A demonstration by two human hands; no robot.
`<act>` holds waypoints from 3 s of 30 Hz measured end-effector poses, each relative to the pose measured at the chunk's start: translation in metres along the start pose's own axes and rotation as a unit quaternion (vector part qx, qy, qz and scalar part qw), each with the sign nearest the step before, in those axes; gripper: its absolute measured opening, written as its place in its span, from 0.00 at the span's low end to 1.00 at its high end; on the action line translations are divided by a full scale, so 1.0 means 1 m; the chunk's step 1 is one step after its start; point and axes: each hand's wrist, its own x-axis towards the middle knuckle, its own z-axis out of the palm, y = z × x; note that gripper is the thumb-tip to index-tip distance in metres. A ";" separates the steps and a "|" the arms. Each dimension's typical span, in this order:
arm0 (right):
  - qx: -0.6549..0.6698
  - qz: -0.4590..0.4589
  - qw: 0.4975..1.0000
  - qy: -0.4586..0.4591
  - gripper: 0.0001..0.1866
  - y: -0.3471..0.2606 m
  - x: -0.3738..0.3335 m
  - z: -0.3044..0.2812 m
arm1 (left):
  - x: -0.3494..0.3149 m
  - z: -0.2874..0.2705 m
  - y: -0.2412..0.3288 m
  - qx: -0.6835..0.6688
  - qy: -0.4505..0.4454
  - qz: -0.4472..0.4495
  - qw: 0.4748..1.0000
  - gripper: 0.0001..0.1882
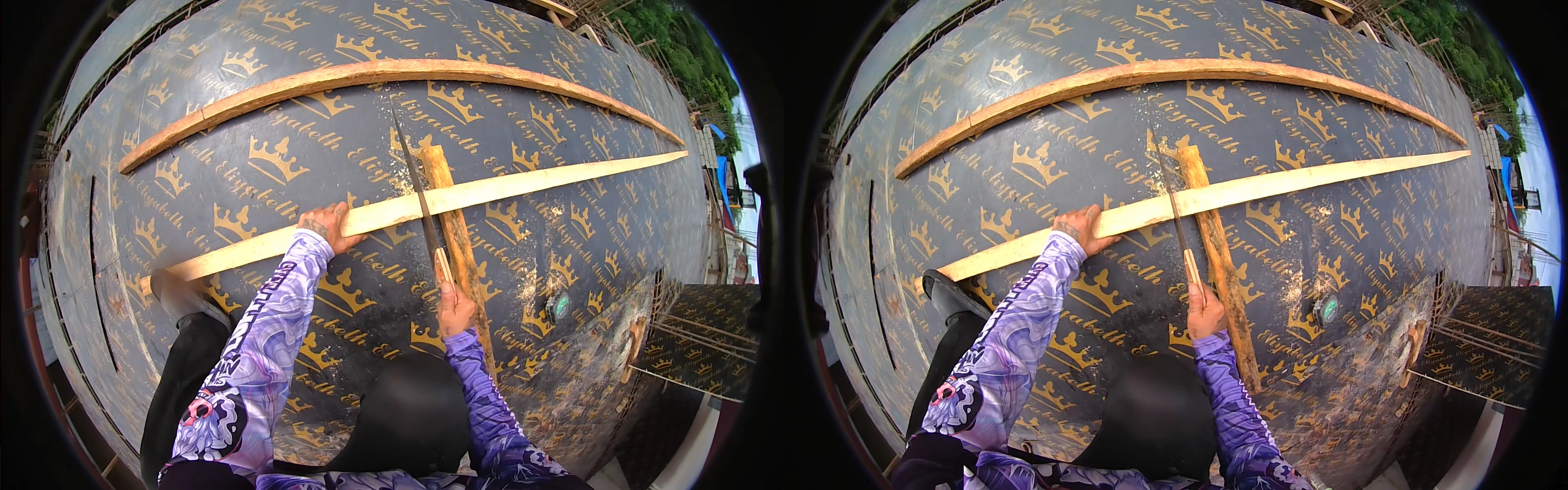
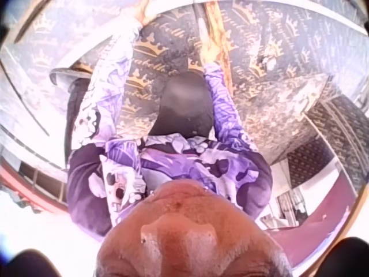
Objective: The person saws a thin wooden plank to length, then uses a hammer to drive nails into the plank and into a wooden window frame. The person positions the plank within the frame and secures it with nails.
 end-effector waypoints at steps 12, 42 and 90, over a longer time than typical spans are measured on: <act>-0.098 0.079 0.992 -0.021 0.21 -0.006 -0.059 -0.049 | -0.007 -0.002 -0.003 0.014 0.005 -0.005 1.000 0.37; -0.076 0.077 0.993 -0.038 0.23 -0.024 -0.070 -0.085 | -0.012 0.005 -0.012 0.007 0.036 -0.003 0.999 0.37; -0.020 -0.070 0.997 0.030 0.24 0.034 0.039 0.037 | -0.003 0.019 0.006 0.045 -0.024 -0.020 0.999 0.41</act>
